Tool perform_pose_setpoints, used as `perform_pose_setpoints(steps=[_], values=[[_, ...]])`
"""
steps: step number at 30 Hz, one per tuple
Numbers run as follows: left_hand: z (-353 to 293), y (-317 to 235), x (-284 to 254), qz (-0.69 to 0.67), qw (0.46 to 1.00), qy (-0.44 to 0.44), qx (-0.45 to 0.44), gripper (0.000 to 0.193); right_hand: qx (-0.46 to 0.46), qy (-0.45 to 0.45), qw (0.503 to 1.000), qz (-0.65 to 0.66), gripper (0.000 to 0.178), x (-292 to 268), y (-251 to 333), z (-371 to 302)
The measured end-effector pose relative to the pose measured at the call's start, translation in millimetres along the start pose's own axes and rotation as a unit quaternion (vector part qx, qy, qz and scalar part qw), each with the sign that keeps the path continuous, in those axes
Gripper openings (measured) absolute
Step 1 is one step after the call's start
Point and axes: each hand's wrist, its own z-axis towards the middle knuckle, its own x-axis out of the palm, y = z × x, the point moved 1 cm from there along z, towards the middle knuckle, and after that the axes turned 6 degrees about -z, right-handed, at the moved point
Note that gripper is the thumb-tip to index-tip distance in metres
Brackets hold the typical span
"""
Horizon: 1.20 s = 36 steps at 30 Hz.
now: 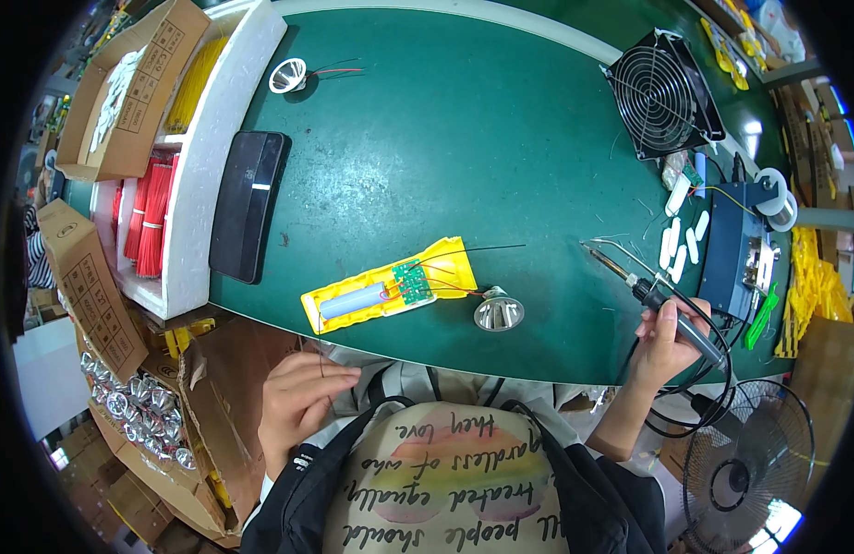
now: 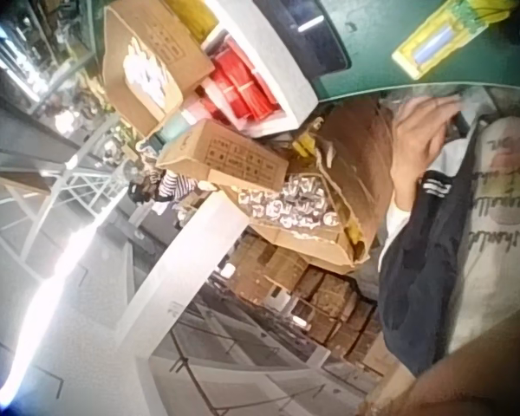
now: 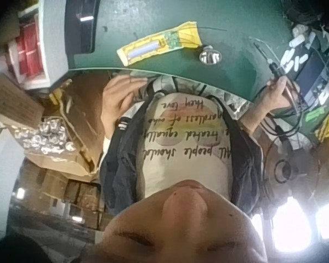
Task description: The person assembles flashlights by soldering wires to circuit boards and reflectors inside plastic flashlight housings using a soldering iron, retrieving components from boxes and the conveyor belt, and placing finished units onto the conveyor belt.
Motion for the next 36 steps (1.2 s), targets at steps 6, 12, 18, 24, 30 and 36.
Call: perform_pose_setpoints(steps=[6,12,18,24,30,36], values=[[17,-9,-11,-0.022,0.995,-0.061,-0.082,0.02,-0.001,-0.012,1.0,-0.008,0.015,-7,3,-1],[40,5,-6,0.073,0.95,-0.286,0.096,0.023,-0.006,-0.03,0.999,-0.016,0.014,-8,5,-1],[57,17,21,-0.294,0.837,-0.45,0.104,0.02,0.017,-0.015,1.0,-0.022,0.013,-5,4,-2],[58,10,19,-0.083,0.947,-0.303,0.067,0.013,0.008,-0.024,0.999,-0.023,0.014,-7,12,-3],[65,1,23,0.009,0.973,-0.224,0.046,0.018,-0.023,0.0,0.999,0.032,0.017,4,35,-8],[70,1,22,0.052,0.98,-0.181,0.068,0.019,-0.012,0.164,0.985,0.045,0.026,38,53,-18]])
